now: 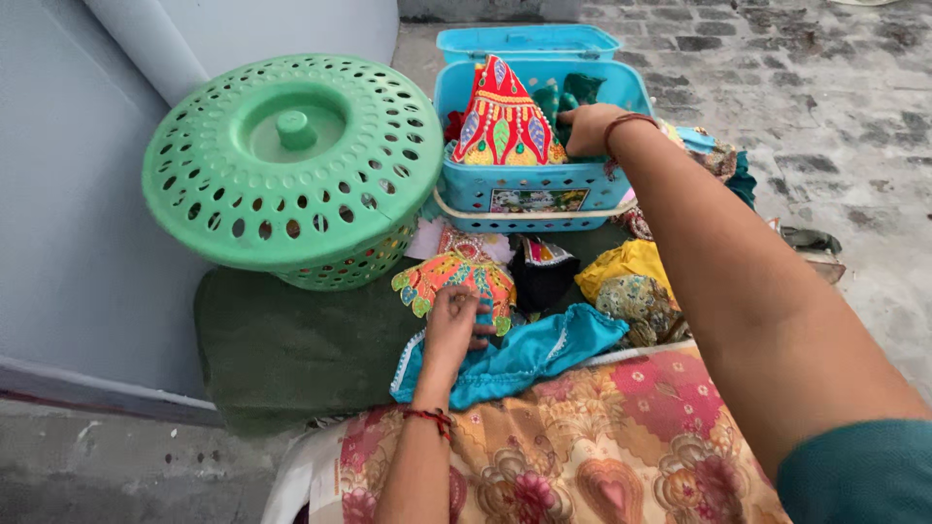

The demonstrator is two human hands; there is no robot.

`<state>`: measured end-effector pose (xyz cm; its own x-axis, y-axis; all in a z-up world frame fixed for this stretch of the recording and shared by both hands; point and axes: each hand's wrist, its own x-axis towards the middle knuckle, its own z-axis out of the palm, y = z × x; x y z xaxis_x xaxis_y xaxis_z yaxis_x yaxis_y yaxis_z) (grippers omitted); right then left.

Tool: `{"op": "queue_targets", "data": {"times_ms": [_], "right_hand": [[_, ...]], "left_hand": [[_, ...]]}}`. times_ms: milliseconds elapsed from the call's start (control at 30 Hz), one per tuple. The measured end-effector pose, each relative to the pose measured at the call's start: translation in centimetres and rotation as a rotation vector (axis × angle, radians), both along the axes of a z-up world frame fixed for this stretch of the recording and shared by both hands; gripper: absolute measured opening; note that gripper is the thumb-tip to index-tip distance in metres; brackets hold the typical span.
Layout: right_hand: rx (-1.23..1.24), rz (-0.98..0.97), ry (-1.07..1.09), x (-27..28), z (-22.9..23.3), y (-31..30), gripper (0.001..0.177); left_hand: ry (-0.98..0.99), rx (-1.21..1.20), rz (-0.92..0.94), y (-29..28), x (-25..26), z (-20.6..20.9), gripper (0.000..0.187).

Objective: The person folds several small, colorful fabric items and places them into a blue plastic basket. The person then unfolds a yellow cloth, folds it, and places it in the basket.

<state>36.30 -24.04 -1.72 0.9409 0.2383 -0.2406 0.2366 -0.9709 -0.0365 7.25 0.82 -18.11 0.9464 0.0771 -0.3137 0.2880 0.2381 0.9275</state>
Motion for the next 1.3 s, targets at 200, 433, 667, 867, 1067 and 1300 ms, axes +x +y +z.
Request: {"op": "queue_targets", "data": {"times_ms": [200,433,667,867,1067,1300], "right_hand": [[0.356,0.126,-0.224,-3.4,1.2,-2.6,0.074],[0.78,0.178,-0.921,-19.3,1.4,-0.4,0.035],[0.829,-0.019,-0.702,-30.5,-6.1,4.7,0.029],[0.558,-0.054,-0.508,-28.6,-11.4,4.5,0.043],[1.509,-0.233,-0.22,-25.4,-13.1,3.1,0.019],[2.024,-0.156,0.426,-26.8,-9.4,2.3,0.019]], "left_hand": [[-0.032,-0.028,-0.025,0.2,0.3,-0.9,0.028],[-0.136,0.05,0.057,1.4,-0.1,0.2,0.02],[-0.38,0.324,0.321,3.2,-0.3,0.8,0.012],[-0.432,0.16,0.268,2.1,0.2,0.5,0.011],[-0.298,-0.056,0.12,1.2,0.0,2.0,0.024],[0.096,-0.461,-0.256,0.6,-1.2,6.1,0.066]]}}
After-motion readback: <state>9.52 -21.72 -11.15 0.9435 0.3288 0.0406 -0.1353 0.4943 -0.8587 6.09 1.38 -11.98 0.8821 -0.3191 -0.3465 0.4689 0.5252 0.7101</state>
